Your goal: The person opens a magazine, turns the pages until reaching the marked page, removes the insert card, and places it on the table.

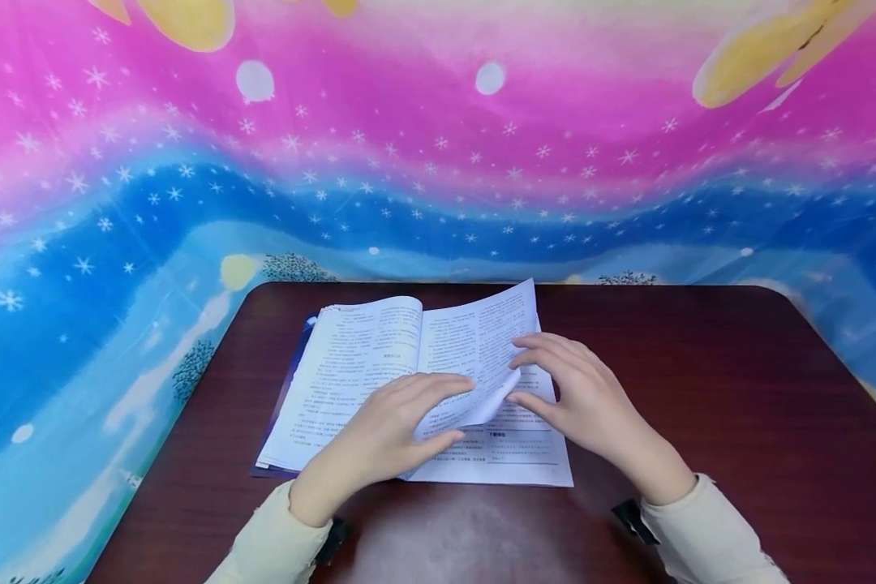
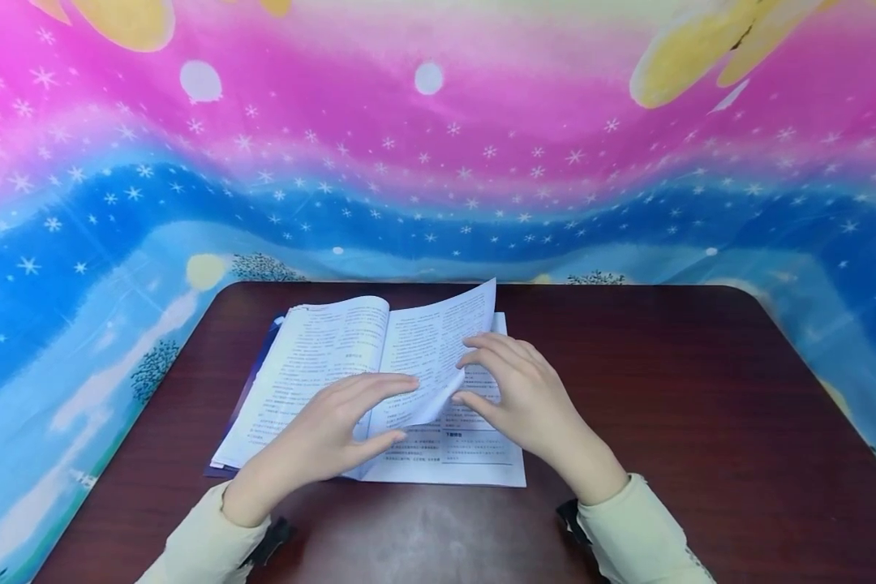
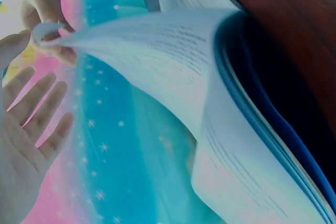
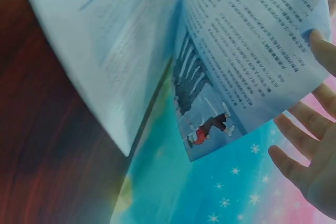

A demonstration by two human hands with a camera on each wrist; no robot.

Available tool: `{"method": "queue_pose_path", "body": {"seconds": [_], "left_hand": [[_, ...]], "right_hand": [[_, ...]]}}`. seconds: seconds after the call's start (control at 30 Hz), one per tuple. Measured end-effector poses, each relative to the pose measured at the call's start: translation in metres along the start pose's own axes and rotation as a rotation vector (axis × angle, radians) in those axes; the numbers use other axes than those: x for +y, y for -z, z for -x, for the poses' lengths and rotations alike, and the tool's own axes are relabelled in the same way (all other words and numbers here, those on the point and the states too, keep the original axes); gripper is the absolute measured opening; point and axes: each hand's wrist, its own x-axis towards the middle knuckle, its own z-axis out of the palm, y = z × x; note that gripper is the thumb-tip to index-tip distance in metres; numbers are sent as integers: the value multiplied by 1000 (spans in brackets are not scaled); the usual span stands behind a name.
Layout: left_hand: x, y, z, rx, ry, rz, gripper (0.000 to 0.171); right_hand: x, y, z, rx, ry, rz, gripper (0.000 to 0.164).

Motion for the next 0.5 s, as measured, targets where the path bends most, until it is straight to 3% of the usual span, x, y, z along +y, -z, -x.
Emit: {"method": "queue_pose_path", "body": {"seconds": [0.23, 0.5], "left_hand": [[6, -9, -13, 21, -41, -7, 60], [11, -14, -20, 59, -79, -31, 53]], "right_hand": [[-5, 1, -8, 19, 20, -23, 38], [-10, 3, -12, 31, 38, -51, 40]]}}
